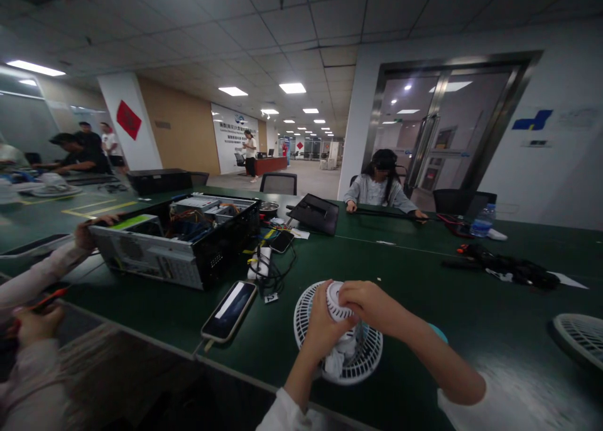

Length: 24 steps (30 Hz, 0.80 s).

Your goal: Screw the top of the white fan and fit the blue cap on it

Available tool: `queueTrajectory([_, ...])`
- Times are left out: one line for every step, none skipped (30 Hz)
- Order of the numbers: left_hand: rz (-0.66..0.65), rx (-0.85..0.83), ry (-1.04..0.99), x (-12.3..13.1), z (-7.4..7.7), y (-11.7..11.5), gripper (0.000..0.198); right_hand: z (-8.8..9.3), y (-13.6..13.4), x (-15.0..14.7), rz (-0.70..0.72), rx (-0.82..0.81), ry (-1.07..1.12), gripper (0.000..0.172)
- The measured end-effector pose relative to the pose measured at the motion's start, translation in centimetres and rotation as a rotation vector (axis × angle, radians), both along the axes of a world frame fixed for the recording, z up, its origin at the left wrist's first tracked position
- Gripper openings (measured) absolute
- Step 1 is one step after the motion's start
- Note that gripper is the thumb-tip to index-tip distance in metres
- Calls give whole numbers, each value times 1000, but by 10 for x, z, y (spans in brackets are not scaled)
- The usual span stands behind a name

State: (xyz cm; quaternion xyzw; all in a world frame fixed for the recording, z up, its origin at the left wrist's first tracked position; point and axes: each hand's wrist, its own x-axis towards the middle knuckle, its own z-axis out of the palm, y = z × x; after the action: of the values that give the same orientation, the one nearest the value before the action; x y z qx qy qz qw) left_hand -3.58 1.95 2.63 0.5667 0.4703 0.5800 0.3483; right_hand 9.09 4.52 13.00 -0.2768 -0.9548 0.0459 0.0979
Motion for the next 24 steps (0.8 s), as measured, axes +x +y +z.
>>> queueTrajectory([2,-2,0,0,0,0,68,0,-1,0,-13,16,2,26])
queueTrajectory([6,-6,3,0,0,0,69,0,-2,0,-28,34,8,26])
queueTrajectory([6,-12,8,0,-1,0,70,-2,-3,1,-42,54,17,27])
queueTrajectory([6,-17,12,0,0,0,71,-5,-5,1,-54,82,28,27])
queueTrajectory([4,-22,15,0,0,-1,71,-8,-6,3,-62,120,43,28])
queueTrajectory([2,-26,16,0,0,-1,71,-13,-8,4,-64,172,65,29])
queueTrajectory([0,-30,17,-1,0,-2,72,-19,-10,5,-61,236,91,30])
queueTrajectory([0,-32,16,-1,0,-2,72,-25,-13,6,-53,311,121,31])
queueTrajectory([1,-34,14,-1,0,-2,72,-32,-16,8,-42,387,156,32])
queueTrajectory([2,-35,12,-1,0,-2,72,-38,-19,9,-30,458,189,33])
queueTrajectory([0,-35,8,-1,0,-2,71,-45,-22,9,-20,520,219,33])
queueTrajectory([-3,-35,1,-1,-1,-2,71,-50,-25,10,-18,574,244,33])
queueTrajectory([-7,-31,-5,-1,-1,-2,70,-55,-29,9,-23,620,260,34])
queueTrajectory([-11,-23,-11,-1,-2,-2,69,-58,-32,9,-33,658,271,35])
queueTrajectory([-14,-15,-15,-1,-2,-2,69,-61,-35,8,-46,685,274,35])
queueTrajectory([-14,-8,-16,-1,-2,-2,68,-62,-38,7,-59,699,274,36])
queueTrajectory([-12,-5,-14,-1,-3,-2,68,-63,-40,7,-69,697,272,37])
queueTrajectory([-6,-7,-11,-1,-2,-2,67,-63,-41,8,-76,684,267,38])
queueTrajectory([0,-15,-4,-1,-2,-2,67,-64,-41,11,-86,663,261,39])
queueTrajectory([8,-25,5,-1,-2,-2,68,-65,-39,16,-104,641,256,40])
queueTrajectory([15,-37,15,-1,-1,-3,69,-67,-35,24,-133,624,253,40])
queueTrajectory([23,-49,25,-1,-1,-3,72,-70,-30,34,-183,613,251,40])
queueTrajectory([31,-61,34,-1,-1,-3,74,-74,-23,46,-252,606,256,39])
queueTrajectory([36,-72,41,-1,0,-3,76,-80,-14,61,-340,599,263,39])
